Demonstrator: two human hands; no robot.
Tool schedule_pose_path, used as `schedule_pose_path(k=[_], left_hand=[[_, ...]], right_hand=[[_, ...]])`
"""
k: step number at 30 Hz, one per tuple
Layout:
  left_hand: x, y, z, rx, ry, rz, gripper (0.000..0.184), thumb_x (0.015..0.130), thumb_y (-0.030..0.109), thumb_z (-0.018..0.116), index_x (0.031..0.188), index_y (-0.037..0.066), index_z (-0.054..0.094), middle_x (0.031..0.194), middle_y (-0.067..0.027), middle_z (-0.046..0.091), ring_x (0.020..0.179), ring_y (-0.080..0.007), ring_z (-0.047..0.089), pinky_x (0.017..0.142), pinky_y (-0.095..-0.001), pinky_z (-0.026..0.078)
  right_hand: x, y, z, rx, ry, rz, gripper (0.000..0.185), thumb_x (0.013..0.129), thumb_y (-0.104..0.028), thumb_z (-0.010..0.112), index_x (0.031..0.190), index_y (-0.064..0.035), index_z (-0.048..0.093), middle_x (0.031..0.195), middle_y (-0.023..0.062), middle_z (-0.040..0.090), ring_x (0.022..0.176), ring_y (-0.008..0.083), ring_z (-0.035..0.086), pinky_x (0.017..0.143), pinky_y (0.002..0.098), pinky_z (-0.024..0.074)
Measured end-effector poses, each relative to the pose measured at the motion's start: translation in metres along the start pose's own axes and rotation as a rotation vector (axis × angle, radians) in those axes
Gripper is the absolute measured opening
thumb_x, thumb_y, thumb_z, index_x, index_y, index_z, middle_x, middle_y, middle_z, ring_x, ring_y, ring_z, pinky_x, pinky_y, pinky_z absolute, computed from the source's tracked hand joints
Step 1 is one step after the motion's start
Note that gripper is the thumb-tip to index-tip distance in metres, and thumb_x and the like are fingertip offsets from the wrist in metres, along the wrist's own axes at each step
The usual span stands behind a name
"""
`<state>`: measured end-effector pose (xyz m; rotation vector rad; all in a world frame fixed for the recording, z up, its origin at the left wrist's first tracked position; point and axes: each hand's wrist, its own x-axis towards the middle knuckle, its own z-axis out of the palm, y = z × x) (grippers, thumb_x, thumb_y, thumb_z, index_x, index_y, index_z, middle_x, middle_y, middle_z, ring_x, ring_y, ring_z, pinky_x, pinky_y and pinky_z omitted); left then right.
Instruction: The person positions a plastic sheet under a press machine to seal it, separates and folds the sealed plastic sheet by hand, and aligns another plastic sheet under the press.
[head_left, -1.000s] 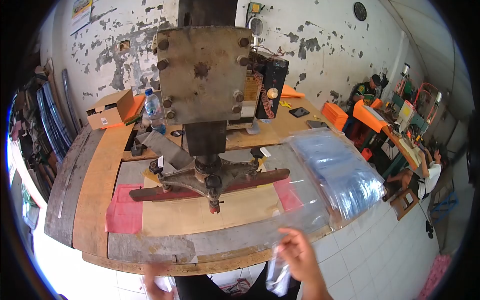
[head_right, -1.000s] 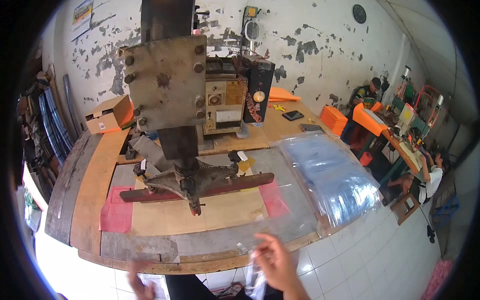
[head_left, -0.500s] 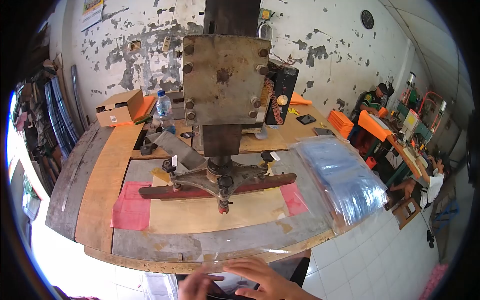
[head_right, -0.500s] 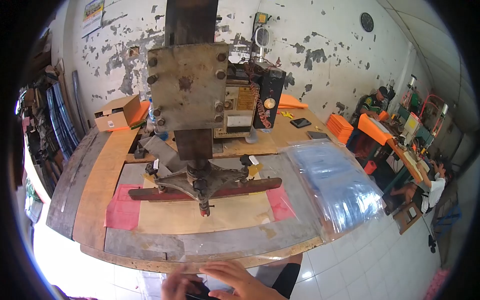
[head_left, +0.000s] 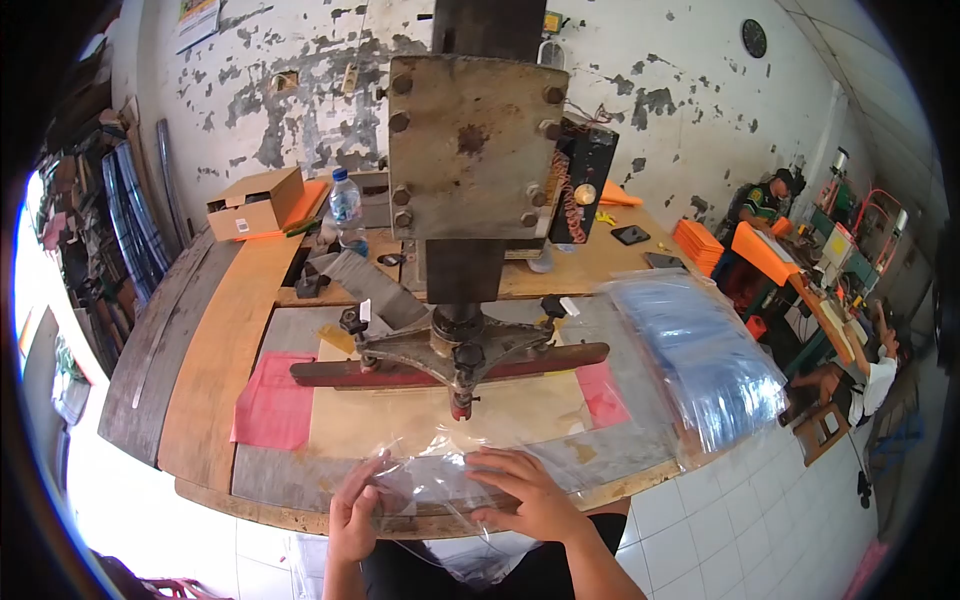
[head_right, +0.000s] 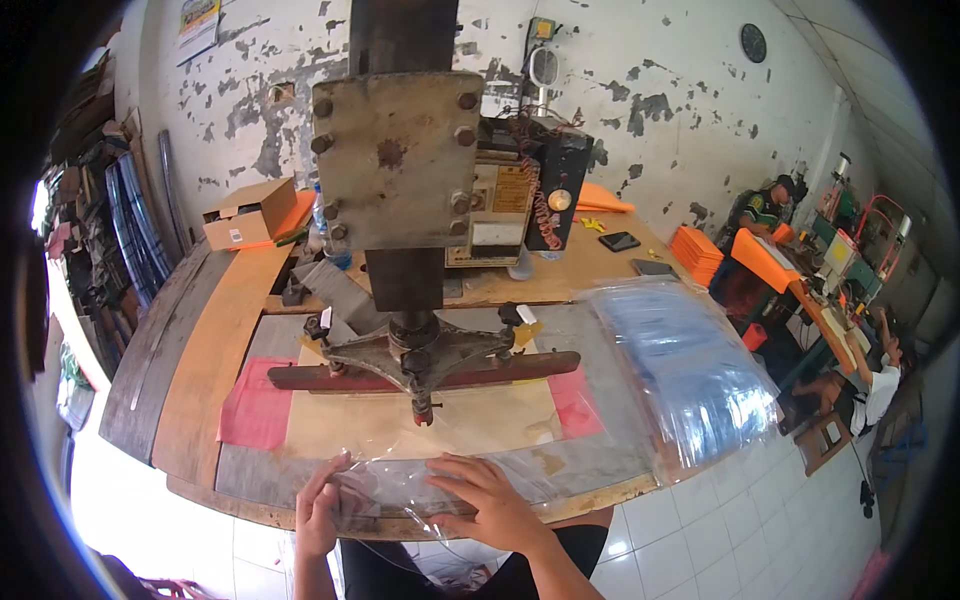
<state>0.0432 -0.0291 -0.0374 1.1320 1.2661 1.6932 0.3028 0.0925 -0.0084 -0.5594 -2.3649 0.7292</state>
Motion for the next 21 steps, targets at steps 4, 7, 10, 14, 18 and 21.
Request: schedule_pose_path(k=[4,7,10,14,18,21], left_hand=[[0.000,0.008,0.004,0.048,0.057,0.022,0.041,0.109,0.025,0.052,0.133,-0.007,0.059,0.079,-0.0087,0.067,0.071,-0.0156,0.065,0.070,-0.0297,0.053],[-0.002,0.015,0.009,0.026,0.089,-0.035,0.033,0.106,0.019,0.058,0.127,-0.007,0.061,0.080,-0.0086,0.068,0.068,-0.0164,0.068,0.066,-0.0284,0.054],[-0.008,0.007,0.005,0.043,0.089,-0.049,0.032,0.103,0.017,0.065,0.124,-0.006,0.061,0.078,-0.0096,0.069,0.067,-0.0171,0.070,0.063,-0.0271,0.055],[-0.009,0.005,0.005,0.045,0.066,0.018,0.049,0.096,0.034,0.076,0.120,-0.006,0.062,0.073,-0.0117,0.068,0.061,-0.0167,0.068,0.055,-0.0277,0.055],[-0.010,0.005,0.004,0.045,0.080,-0.007,0.060,0.093,0.045,0.077,0.121,-0.005,0.062,0.073,-0.0124,0.068,0.060,-0.0166,0.067,0.053,-0.0273,0.053],[-0.009,0.005,0.000,0.003,0.015,0.038,0.065,0.094,0.045,0.076,0.128,-0.007,0.058,0.077,-0.0118,0.069,0.066,-0.0160,0.069,0.059,-0.0263,0.054]], right_hand=[[-0.001,0.004,0.002,0.011,-0.003,0.009,0.052,0.084,-0.033,0.083,0.130,-0.0125,0.070,0.143,0.0036,0.061,0.138,0.0271,0.051,0.114,0.0442,0.0384],[-0.001,0.005,-0.001,0.042,-0.035,0.025,0.054,0.086,-0.040,0.081,0.132,-0.0136,0.069,0.148,0.0031,0.057,0.140,0.0273,0.049,0.115,0.0448,0.0381],[0.000,-0.004,-0.008,0.064,-0.057,-0.014,0.051,0.083,-0.042,0.082,0.124,-0.0125,0.072,0.148,0.0030,0.057,0.140,0.0277,0.048,0.115,0.0455,0.0372],[0.000,-0.007,-0.008,0.055,-0.089,-0.046,0.040,0.081,-0.042,0.084,0.107,-0.0132,0.075,0.144,0.0027,0.060,0.142,0.0271,0.046,0.116,0.0467,0.0348],[-0.003,0.001,-0.008,0.101,-0.165,-0.093,0.023,0.086,-0.033,0.082,0.096,-0.0141,0.072,0.139,0.0007,0.064,0.142,0.0267,0.046,0.117,0.0477,0.0318],[-0.006,0.004,-0.015,0.243,-0.219,-0.080,0.014,0.089,-0.020,0.078,0.096,-0.0117,0.071,0.129,0.0003,0.069,0.139,0.0266,0.051,0.120,0.0478,0.0249]])
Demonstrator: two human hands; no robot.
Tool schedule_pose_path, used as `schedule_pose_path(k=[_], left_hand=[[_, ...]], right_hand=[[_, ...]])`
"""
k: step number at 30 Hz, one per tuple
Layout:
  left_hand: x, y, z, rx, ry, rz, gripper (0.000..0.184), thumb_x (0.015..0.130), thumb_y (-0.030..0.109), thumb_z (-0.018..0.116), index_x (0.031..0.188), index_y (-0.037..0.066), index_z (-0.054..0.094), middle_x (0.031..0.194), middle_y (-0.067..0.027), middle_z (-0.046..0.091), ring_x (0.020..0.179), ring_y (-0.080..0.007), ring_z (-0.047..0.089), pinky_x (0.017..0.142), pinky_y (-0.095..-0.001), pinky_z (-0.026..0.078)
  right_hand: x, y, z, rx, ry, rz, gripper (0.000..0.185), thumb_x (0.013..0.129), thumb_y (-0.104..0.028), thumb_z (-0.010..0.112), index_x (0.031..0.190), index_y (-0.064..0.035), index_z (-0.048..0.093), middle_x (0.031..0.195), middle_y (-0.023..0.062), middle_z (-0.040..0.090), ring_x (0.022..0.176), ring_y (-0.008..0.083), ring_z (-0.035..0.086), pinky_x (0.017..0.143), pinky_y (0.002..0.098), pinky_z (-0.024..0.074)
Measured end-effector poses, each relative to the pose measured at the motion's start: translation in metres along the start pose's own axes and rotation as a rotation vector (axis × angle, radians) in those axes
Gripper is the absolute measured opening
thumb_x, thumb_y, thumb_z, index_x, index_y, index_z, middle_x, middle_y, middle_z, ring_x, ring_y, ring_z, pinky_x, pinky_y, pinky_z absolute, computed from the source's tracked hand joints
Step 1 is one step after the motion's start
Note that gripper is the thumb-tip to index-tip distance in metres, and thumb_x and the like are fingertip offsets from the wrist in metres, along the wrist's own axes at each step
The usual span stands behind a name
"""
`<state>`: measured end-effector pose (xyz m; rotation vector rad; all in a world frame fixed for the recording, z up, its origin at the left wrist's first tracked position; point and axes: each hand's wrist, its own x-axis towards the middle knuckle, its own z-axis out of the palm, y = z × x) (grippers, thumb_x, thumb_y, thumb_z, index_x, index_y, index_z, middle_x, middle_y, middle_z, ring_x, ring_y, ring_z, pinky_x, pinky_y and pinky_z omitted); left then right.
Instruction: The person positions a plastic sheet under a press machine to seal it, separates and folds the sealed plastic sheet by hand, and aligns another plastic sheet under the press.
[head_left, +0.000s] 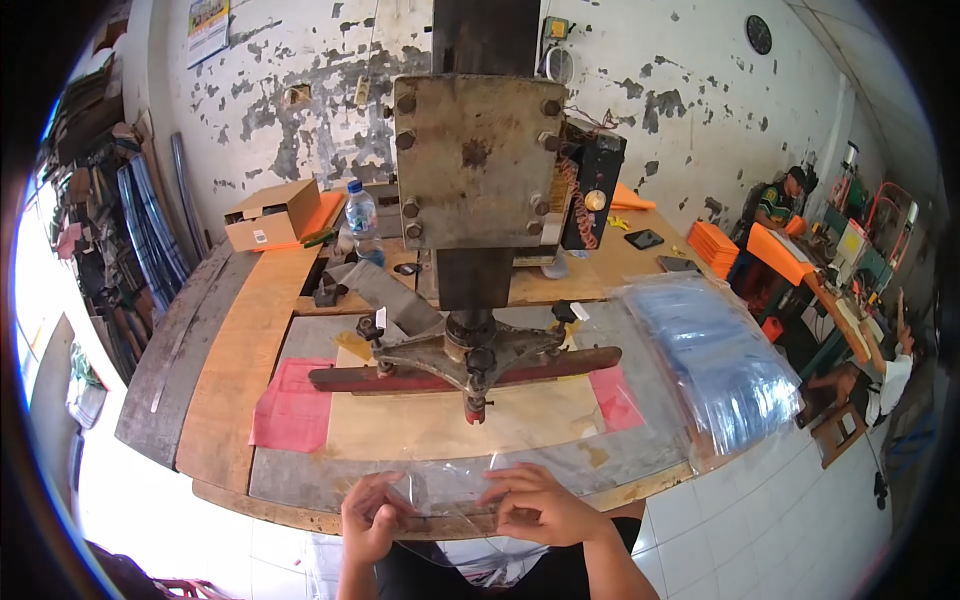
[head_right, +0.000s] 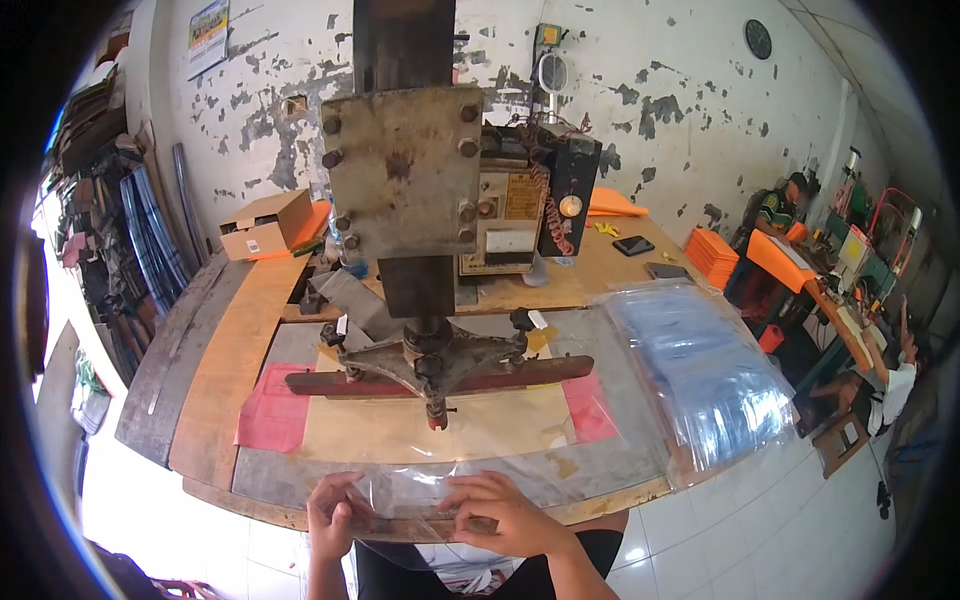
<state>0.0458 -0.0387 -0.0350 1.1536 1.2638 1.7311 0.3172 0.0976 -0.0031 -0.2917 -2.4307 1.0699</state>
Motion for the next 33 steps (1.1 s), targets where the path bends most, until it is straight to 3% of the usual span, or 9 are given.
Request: schedule_pose_path(k=[2,7,9,10,12,18,25,31,33], left_hand=[[0.001,-0.002,-0.002,-0.058,-0.058,0.068,0.085,0.089,0.065,0.071,0.131,-0.007,0.056,0.078,-0.0136,0.070,0.067,-0.0171,0.069,0.060,-0.0270,0.055],[0.002,0.003,0.002,-0.073,-0.059,0.089,0.103,0.084,0.077,0.067,0.138,-0.010,0.050,0.079,-0.0143,0.070,0.067,-0.0189,0.069,0.062,-0.0279,0.055],[0.002,0.004,0.001,-0.073,-0.057,0.090,0.108,0.082,0.078,0.067,0.141,-0.010,0.048,0.079,-0.0141,0.070,0.066,-0.0193,0.069,0.063,-0.0282,0.055],[0.001,0.003,0.001,-0.056,-0.057,0.096,0.111,0.081,0.079,0.067,0.143,-0.011,0.047,0.079,-0.0139,0.070,0.067,-0.0195,0.070,0.064,-0.0287,0.055],[-0.002,0.001,-0.001,-0.036,-0.053,0.102,0.113,0.081,0.079,0.068,0.144,-0.012,0.045,0.079,-0.0136,0.070,0.069,-0.0196,0.070,0.065,-0.0292,0.055],[-0.001,-0.003,-0.009,0.027,-0.101,0.125,0.119,0.074,0.074,0.080,0.146,-0.013,0.043,0.085,-0.0119,0.072,0.076,-0.0182,0.072,0.071,-0.0286,0.055],[-0.006,-0.006,-0.011,-0.100,-0.138,0.038,0.116,0.068,0.059,0.092,0.147,-0.011,0.044,0.101,-0.0130,0.072,0.090,-0.0187,0.072,0.081,-0.0301,0.056],[-0.005,0.002,-0.011,-0.054,-0.169,0.002,0.115,0.058,0.041,0.103,0.147,-0.007,0.048,0.123,-0.0156,0.068,0.109,-0.0214,0.069,0.097,-0.0351,0.052],[-0.005,0.002,-0.011,0.005,-0.165,0.007,0.113,0.057,0.037,0.104,0.146,-0.006,0.050,0.128,-0.0159,0.066,0.114,-0.0222,0.068,0.101,-0.0363,0.051]], right_hand=[[-0.007,0.006,-0.001,0.148,0.007,0.048,0.008,0.093,-0.016,0.073,0.096,-0.0106,0.067,0.126,0.0011,0.070,0.137,0.0250,0.053,0.121,0.0465,0.0235],[-0.019,0.016,0.005,0.613,0.031,0.174,0.005,0.101,-0.011,0.062,0.103,-0.0065,0.064,0.112,0.0040,0.072,0.124,0.0198,0.062,0.124,0.0434,0.0163],[-0.019,0.009,0.006,0.753,0.095,0.369,0.013,0.103,-0.009,0.059,0.113,-0.0034,0.065,0.096,0.0021,0.068,0.106,0.0144,0.067,0.116,0.0395,0.0346],[-0.018,0.008,0.006,0.753,0.090,0.366,0.013,0.103,-0.009,0.059,0.113,-0.0034,0.065,0.096,0.0021,0.068,0.106,0.0144,0.067,0.116,0.0395,0.0346],[-0.017,0.006,0.005,0.711,0.140,0.392,0.022,0.103,-0.005,0.055,0.121,0.0024,0.065,0.091,0.0034,0.069,0.084,0.0132,0.068,0.089,0.0294,0.0525],[-0.018,0.011,0.003,0.744,0.255,0.471,0.026,0.102,-0.007,0.058,0.126,0.0027,0.064,0.078,-0.0018,0.056,0.074,0.0095,0.057,0.072,0.0264,0.0465],[-0.020,0.022,0.005,0.806,0.255,0.361,0.027,0.105,-0.013,0.060,0.129,-0.0013,0.065,0.083,-0.0038,0.059,0.076,0.0030,0.053,0.066,0.0198,0.0437],[-0.031,0.030,0.008,0.793,0.261,0.492,0.018,0.101,-0.015,0.067,0.111,-0.0008,0.067,0.080,-0.0021,0.061,0.068,0.0067,0.056,0.064,0.0239,0.0455],[-0.033,0.033,0.010,0.757,0.230,0.439,0.019,0.103,-0.021,0.067,0.103,-0.0027,0.066,0.075,-0.0046,0.059,0.065,0.0010,0.049,0.057,0.0193,0.0391]])
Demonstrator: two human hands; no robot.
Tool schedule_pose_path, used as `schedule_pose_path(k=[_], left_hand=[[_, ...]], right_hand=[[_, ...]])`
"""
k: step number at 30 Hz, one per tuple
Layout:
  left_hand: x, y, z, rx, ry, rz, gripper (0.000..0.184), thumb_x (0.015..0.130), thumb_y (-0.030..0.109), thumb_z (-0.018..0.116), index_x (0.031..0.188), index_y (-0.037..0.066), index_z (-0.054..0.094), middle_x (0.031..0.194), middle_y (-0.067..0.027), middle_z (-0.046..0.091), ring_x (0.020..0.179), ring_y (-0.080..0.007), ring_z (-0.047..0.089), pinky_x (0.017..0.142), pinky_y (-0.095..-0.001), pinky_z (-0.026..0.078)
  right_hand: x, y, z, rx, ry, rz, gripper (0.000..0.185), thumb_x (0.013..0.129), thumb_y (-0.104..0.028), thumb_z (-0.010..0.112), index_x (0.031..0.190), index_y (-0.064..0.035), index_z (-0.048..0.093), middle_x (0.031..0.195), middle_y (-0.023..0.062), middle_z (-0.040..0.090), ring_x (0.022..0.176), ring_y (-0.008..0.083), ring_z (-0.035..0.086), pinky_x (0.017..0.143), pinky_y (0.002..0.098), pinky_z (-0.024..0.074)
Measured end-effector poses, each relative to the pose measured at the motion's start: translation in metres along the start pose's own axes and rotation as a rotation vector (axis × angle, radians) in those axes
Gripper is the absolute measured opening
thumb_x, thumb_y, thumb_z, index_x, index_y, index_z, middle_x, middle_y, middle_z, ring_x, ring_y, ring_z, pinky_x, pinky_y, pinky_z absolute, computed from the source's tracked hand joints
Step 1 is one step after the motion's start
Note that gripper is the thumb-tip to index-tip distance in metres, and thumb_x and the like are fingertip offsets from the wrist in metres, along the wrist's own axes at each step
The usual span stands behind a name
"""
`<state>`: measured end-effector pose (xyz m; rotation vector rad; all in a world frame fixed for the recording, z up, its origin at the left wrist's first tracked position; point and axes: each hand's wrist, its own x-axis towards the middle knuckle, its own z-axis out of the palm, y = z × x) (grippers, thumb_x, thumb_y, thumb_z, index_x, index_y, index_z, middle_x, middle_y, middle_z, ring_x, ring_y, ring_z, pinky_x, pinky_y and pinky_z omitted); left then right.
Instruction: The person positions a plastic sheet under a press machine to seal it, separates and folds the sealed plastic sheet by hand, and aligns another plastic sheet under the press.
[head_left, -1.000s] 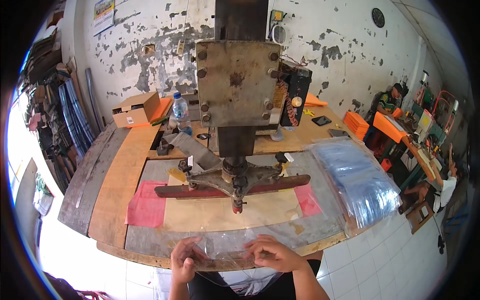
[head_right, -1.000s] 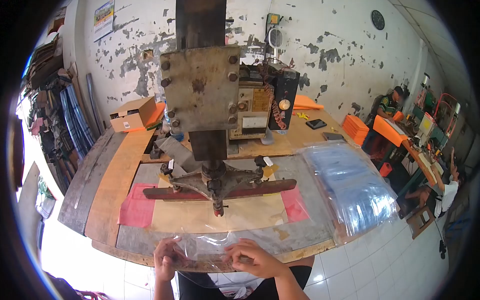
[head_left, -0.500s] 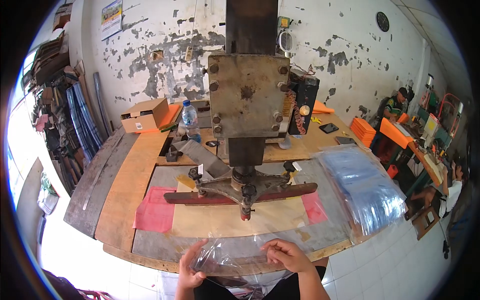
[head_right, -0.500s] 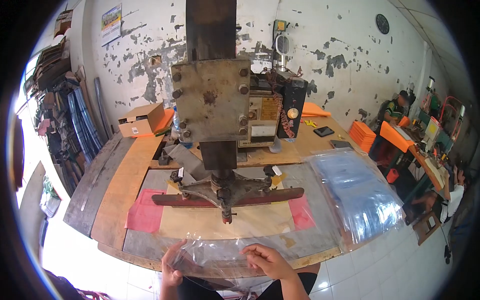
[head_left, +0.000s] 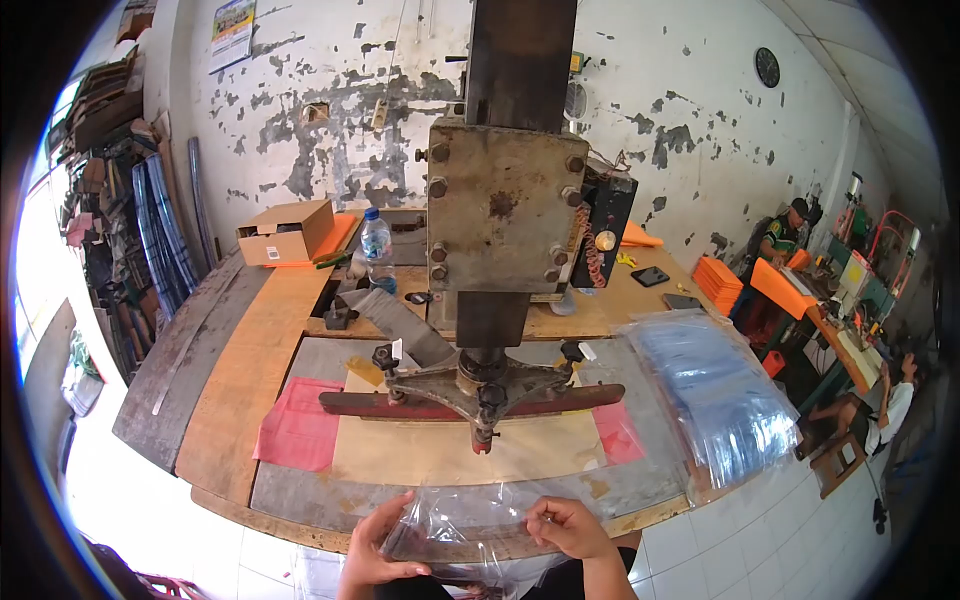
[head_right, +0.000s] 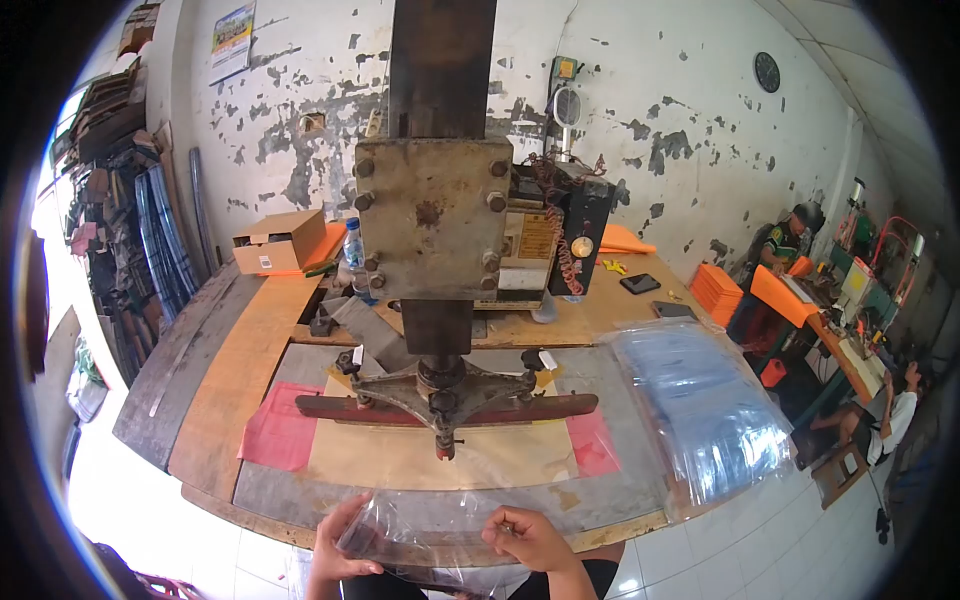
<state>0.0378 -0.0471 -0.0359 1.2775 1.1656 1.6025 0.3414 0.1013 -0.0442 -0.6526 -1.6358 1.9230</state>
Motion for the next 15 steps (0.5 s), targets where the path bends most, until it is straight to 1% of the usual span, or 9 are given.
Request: schedule_pose_path(k=[2,6,8,9,10,11,12,14,15], left_hand=[[-0.002,0.000,0.000,0.070,0.011,-0.024,0.109,0.056,0.032,0.105,0.145,-0.005,0.053,0.134,-0.0154,0.064,0.121,-0.0226,0.064,0.107,-0.0380,0.047],[0.001,0.010,0.005,0.230,0.010,0.108,0.100,0.063,0.023,0.102,0.145,-0.003,0.053,0.129,-0.0154,0.067,0.115,-0.0200,0.067,0.104,-0.0362,0.050],[0.001,0.017,0.013,0.275,0.066,-0.071,0.087,0.074,0.014,0.094,0.148,0.000,0.052,0.125,-0.0137,0.070,0.106,-0.0176,0.069,0.096,-0.0348,0.054],[0.001,0.019,0.017,0.273,0.061,-0.065,0.087,0.074,0.014,0.094,0.148,0.000,0.052,0.125,-0.0137,0.070,0.106,-0.0176,0.069,0.096,-0.0348,0.054],[0.003,0.021,0.022,0.079,0.081,-0.077,0.073,0.078,0.009,0.089,0.143,0.000,0.057,0.119,-0.0123,0.072,0.102,-0.0168,0.070,0.091,-0.0333,0.055],[0.004,0.022,0.024,-0.114,0.099,-0.088,0.060,0.082,0.003,0.084,0.138,0.001,0.063,0.113,-0.0109,0.075,0.098,-0.0160,0.071,0.087,-0.0318,0.056],[0.005,0.019,0.019,-0.114,0.092,-0.074,0.060,0.082,0.003,0.084,0.138,0.001,0.063,0.113,-0.0109,0.075,0.098,-0.0160,0.071,0.087,-0.0318,0.056],[0.004,0.009,0.007,0.302,-0.020,0.045,0.035,0.084,-0.002,0.079,0.118,-0.002,0.073,0.104,-0.0110,0.077,0.097,-0.0160,0.072,0.083,-0.0294,0.056],[-0.001,0.016,0.015,0.303,-0.022,0.049,0.035,0.084,-0.002,0.079,0.118,-0.002,0.073,0.104,-0.0110,0.077,0.097,-0.0160,0.072,0.083,-0.0294,0.056]], right_hand=[[-0.001,-0.001,0.002,0.022,0.026,-0.002,0.021,0.103,-0.023,0.068,0.100,-0.0031,0.065,0.074,-0.0037,0.060,0.065,0.0010,0.049,0.058,0.0194,0.0397],[0.001,-0.019,0.010,0.027,0.096,-0.067,0.022,0.103,-0.025,0.068,0.096,-0.0049,0.064,0.072,-0.0020,0.059,0.064,0.0045,0.051,0.061,0.0221,0.0440],[0.006,-0.009,0.008,0.139,0.121,-0.173,0.024,0.102,-0.027,0.068,0.095,-0.0053,0.063,0.071,-0.0014,0.058,0.064,0.0078,0.053,0.066,0.0263,0.0471],[0.007,-0.008,0.008,0.252,0.144,-0.275,0.025,0.102,-0.029,0.068,0.094,-0.0057,0.063,0.071,-0.0008,0.057,0.065,0.0110,0.055,0.071,0.0304,0.0502],[0.004,-0.008,0.007,0.248,0.147,-0.283,0.025,0.102,-0.029,0.068,0.094,-0.0057,0.063,0.071,-0.0008,0.057,0.065,0.0110,0.055,0.071,0.0304,0.0502],[0.002,-0.010,0.007,0.356,0.160,-0.316,0.027,0.101,-0.031,0.069,0.094,-0.0054,0.062,0.071,0.0002,0.057,0.066,0.0147,0.058,0.077,0.0353,0.0509],[0.002,-0.013,0.006,0.460,0.170,-0.354,0.029,0.100,-0.032,0.070,0.095,-0.0051,0.062,0.071,0.0012,0.056,0.068,0.0185,0.061,0.084,0.0401,0.0516],[-0.011,-0.033,0.008,0.464,0.113,-0.425,0.030,0.099,-0.034,0.070,0.096,-0.0050,0.062,0.071,0.0019,0.057,0.069,0.0211,0.062,0.087,0.0427,0.0506],[-0.022,-0.046,0.013,0.479,0.061,-0.474,0.032,0.098,-0.036,0.071,0.098,-0.0049,0.061,0.071,0.0027,0.057,0.070,0.0238,0.064,0.090,0.0453,0.0497]])
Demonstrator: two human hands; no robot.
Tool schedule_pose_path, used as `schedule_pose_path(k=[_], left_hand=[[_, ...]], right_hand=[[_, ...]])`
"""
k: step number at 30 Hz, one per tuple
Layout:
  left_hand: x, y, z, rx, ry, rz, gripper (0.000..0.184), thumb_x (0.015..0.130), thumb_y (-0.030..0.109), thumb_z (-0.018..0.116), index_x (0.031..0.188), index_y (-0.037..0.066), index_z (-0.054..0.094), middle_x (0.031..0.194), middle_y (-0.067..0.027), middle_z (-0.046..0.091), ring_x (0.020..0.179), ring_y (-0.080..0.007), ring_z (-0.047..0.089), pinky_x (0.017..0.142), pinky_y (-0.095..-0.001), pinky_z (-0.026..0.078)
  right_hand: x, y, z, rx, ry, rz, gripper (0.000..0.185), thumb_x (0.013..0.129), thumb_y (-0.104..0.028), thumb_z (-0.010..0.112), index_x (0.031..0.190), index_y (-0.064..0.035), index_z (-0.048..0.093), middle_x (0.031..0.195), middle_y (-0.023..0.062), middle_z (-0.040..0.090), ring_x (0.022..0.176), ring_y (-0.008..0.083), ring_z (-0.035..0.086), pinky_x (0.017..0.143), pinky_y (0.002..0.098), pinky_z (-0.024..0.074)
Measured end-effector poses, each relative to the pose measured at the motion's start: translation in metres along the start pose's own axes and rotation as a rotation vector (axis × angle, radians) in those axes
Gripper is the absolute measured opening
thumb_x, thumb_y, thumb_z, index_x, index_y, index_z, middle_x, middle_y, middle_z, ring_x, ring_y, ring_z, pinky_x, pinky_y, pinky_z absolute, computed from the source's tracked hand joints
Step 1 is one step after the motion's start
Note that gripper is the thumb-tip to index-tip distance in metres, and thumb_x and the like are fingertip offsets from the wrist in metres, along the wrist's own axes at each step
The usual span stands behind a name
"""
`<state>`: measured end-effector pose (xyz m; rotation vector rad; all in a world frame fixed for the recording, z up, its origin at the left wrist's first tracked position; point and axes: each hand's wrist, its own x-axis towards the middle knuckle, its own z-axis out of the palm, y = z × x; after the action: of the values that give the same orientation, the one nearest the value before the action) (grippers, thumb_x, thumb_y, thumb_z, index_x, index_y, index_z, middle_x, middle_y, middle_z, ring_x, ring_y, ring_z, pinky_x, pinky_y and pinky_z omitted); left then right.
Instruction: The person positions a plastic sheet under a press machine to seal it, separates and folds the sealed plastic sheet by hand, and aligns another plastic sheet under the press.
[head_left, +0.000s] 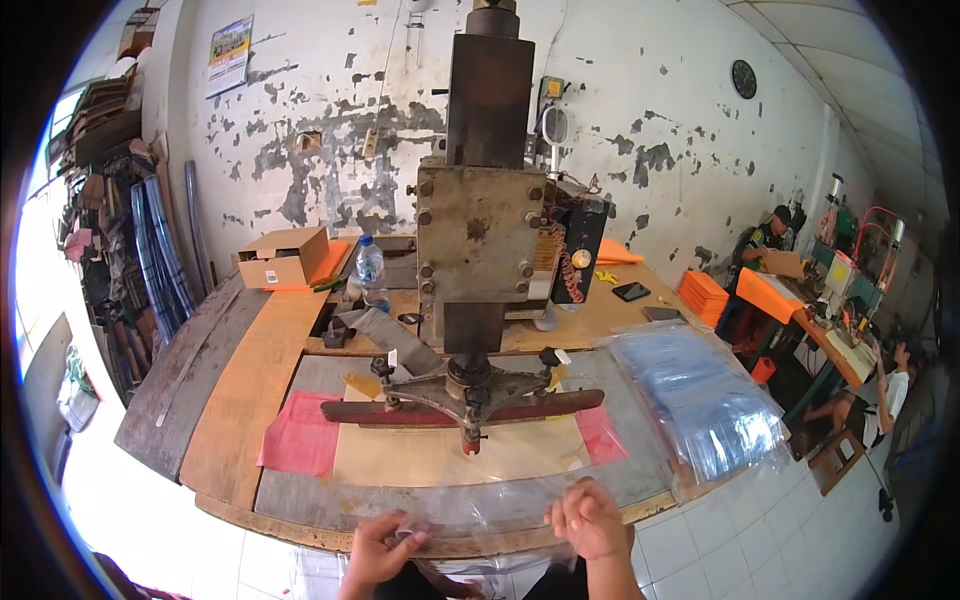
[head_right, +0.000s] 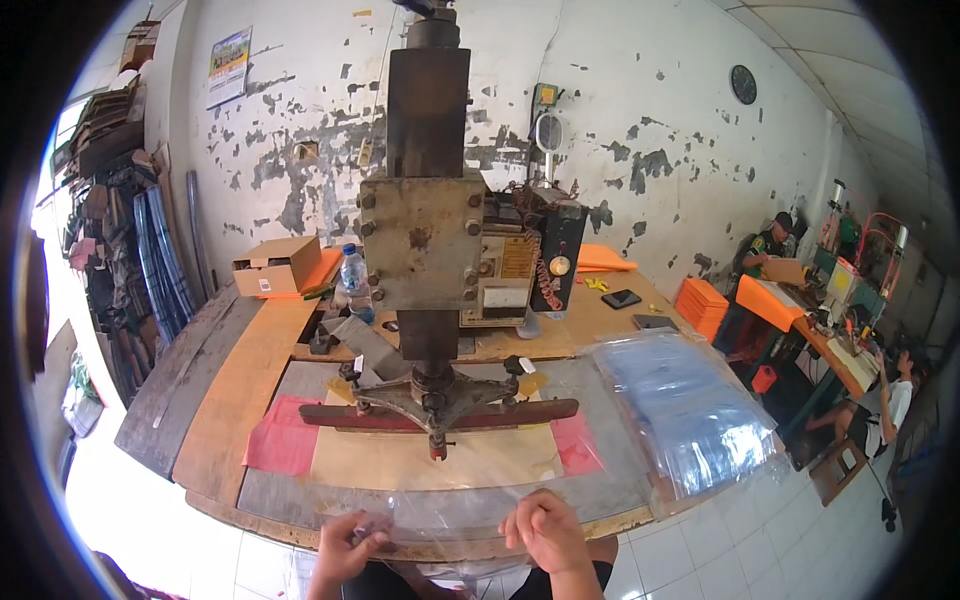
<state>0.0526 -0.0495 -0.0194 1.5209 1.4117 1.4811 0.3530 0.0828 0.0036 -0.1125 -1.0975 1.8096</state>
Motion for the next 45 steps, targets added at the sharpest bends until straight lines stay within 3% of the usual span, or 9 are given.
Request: schedule_pose_path(k=[5,9,14,18,21,26,34,38,45], left_hand=[[-0.047,0.012,0.059,0.140,0.036,0.172,0.017,0.085,0.015,0.075,0.079,0.002,0.066,0.069,-0.0128,0.058,0.055,-0.0226,0.053,0.050,-0.0360,0.039],[-0.068,0.028,0.100,0.208,0.097,0.348,0.038,0.086,0.013,0.073,0.116,-0.009,0.065,0.093,-0.0249,0.068,0.073,-0.0364,0.066,0.065,-0.0395,0.054],[-0.103,-0.009,0.149,0.027,-0.137,-0.214,0.038,0.087,0.011,0.070,0.118,-0.010,0.066,0.095,-0.0267,0.071,0.081,-0.0377,0.071,0.073,-0.0405,0.057],[-0.084,0.036,0.135,-0.081,-0.263,0.005,0.030,0.089,0.010,0.068,0.115,-0.005,0.069,0.094,-0.0240,0.072,0.081,-0.0344,0.071,0.073,-0.0388,0.057],[-0.075,0.077,0.104,-0.237,-0.244,-0.465,0.020,0.097,0.009,0.062,0.112,0.000,0.073,0.104,-0.0174,0.074,0.090,-0.0290,0.072,0.081,-0.0377,0.056],[-0.092,-0.026,0.016,-0.088,-0.029,-0.441,0.025,0.098,0.011,0.071,0.116,0.000,0.056,0.102,-0.0124,0.072,0.085,-0.0184,0.072,0.073,-0.0315,0.061],[-0.048,0.087,-0.101,0.133,-0.061,-0.148,0.014,0.080,0.004,0.083,0.093,0.001,0.077,0.079,-0.0104,0.077,0.062,-0.0082,0.069,0.054,-0.0258,0.052],[-0.034,0.111,-0.121,0.475,-0.172,-0.098,0.013,0.078,0.001,0.082,0.088,0.002,0.075,0.079,-0.0080,0.077,0.061,-0.0084,0.068,0.052,-0.0260,0.051],[-0.036,0.115,-0.132,0.814,0.272,0.091,0.009,0.086,0.000,0.070,0.087,0.001,0.062,0.090,-0.0126,0.076,0.067,-0.0189,0.073,0.056,-0.0306,0.053]], right_hand=[[-0.011,-0.066,0.055,-0.151,-0.226,-0.246,0.022,0.097,-0.022,0.073,0.106,-0.0034,0.064,0.074,0.0100,0.071,0.104,0.0413,0.073,0.123,0.0596,0.0220],[-0.003,-0.090,0.088,0.010,-0.322,-0.362,0.014,0.099,-0.011,0.068,0.109,-0.0047,0.061,0.075,0.0123,0.072,0.107,0.0455,0.071,0.126,0.0624,0.0080],[0.019,-0.096,0.119,0.097,-0.376,-0.522,0.021,0.098,-0.011,0.069,0.113,-0.0071,0.055,0.076,0.0116,0.073,0.112,0.0457,0.069,0.126,0.0625,0.0064],[0.030,-0.103,0.127,0.229,-0.233,-0.649,0.025,0.096,-0.011,0.070,0.114,-0.0064,0.054,0.075,0.0038,0.068,0.108,0.0351,0.071,0.127,0.0631,0.0100],[0.031,-0.119,0.113,0.246,-0.201,-0.740,0.034,0.095,-0.006,0.068,0.123,-0.0090,0.049,0.089,0.0010,0.063,0.110,0.0266,0.067,0.128,0.0623,0.0112],[0.025,-0.158,0.080,0.161,-0.163,-0.842,0.047,0.096,-0.003,0.066,0.137,-0.0072,0.043,0.102,-0.0001,0.058,0.110,0.0181,0.063,0.129,0.0575,0.0116],[0.014,-0.179,0.023,0.026,0.219,-0.622,0.018,0.109,-0.019,0.051,0.119,-0.0044,0.052,0.074,-0.0043,0.044,0.058,0.0085,0.041,0.093,0.0349,0.0495],[0.000,-0.193,-0.013,0.022,0.167,-0.371,0.022,0.106,-0.025,0.059,0.112,-0.0038,0.056,0.065,-0.0043,0.039,0.052,0.0085,0.035,0.072,0.0264,0.0498],[-0.024,-0.202,-0.030,-1.206,0.202,-0.168,0.030,0.089,-0.024,0.081,0.078,-0.0005,0.066,0.068,0.0010,0.063,0.059,0.0082,0.054,0.057,0.0239,0.0424]])
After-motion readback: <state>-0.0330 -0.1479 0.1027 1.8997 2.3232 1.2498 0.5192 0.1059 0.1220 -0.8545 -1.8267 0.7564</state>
